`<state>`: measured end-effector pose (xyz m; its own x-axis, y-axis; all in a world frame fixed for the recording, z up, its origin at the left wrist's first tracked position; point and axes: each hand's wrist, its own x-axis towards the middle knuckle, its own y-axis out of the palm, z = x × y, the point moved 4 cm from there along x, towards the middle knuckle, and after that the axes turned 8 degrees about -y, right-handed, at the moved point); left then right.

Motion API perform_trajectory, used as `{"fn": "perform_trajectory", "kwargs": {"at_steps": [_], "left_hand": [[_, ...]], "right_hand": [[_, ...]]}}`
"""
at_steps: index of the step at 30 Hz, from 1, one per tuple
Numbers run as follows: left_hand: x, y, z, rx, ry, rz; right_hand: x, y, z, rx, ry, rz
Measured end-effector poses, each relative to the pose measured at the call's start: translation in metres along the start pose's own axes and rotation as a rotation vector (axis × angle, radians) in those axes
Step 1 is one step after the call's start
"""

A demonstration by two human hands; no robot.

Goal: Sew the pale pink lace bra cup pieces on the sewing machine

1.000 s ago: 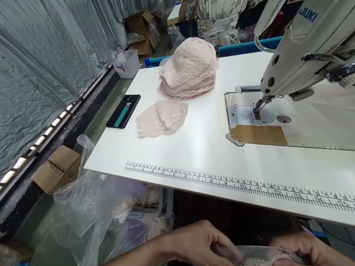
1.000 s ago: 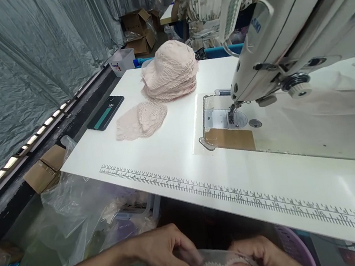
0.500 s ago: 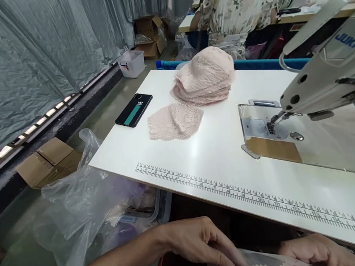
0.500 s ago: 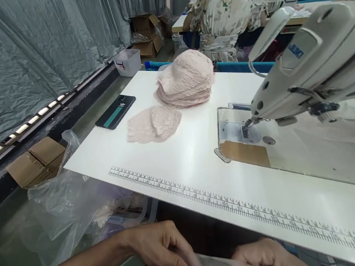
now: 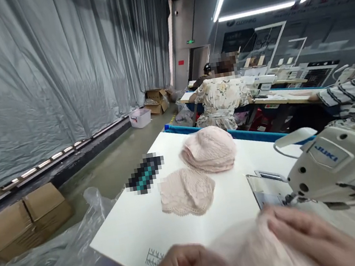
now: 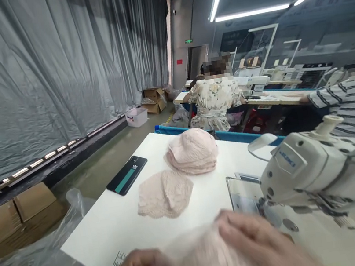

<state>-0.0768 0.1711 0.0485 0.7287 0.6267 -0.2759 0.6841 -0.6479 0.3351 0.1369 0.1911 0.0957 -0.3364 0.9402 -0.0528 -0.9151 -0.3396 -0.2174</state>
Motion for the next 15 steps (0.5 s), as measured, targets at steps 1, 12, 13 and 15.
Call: {"fn": "perform_trajectory", "kwargs": {"at_steps": [1,12,13,15], "left_hand": [[0.010,-0.004,-0.020,-0.031,0.043,0.002],[0.201,-0.098,-0.177,0.808,0.275,-0.769],[0.210,-0.101,-0.174,0.868,0.251,-0.776],[0.214,-0.100,-0.165,0.970,0.224,-0.798]], "right_hand": [[0.021,-0.012,0.011,-0.048,-0.048,-0.113],[0.222,-0.144,0.012,-0.343,-0.072,-0.917],[0.226,-0.147,0.006,-0.370,-0.047,-0.945],[0.228,-0.147,-0.002,-0.414,-0.037,-1.010]]}}
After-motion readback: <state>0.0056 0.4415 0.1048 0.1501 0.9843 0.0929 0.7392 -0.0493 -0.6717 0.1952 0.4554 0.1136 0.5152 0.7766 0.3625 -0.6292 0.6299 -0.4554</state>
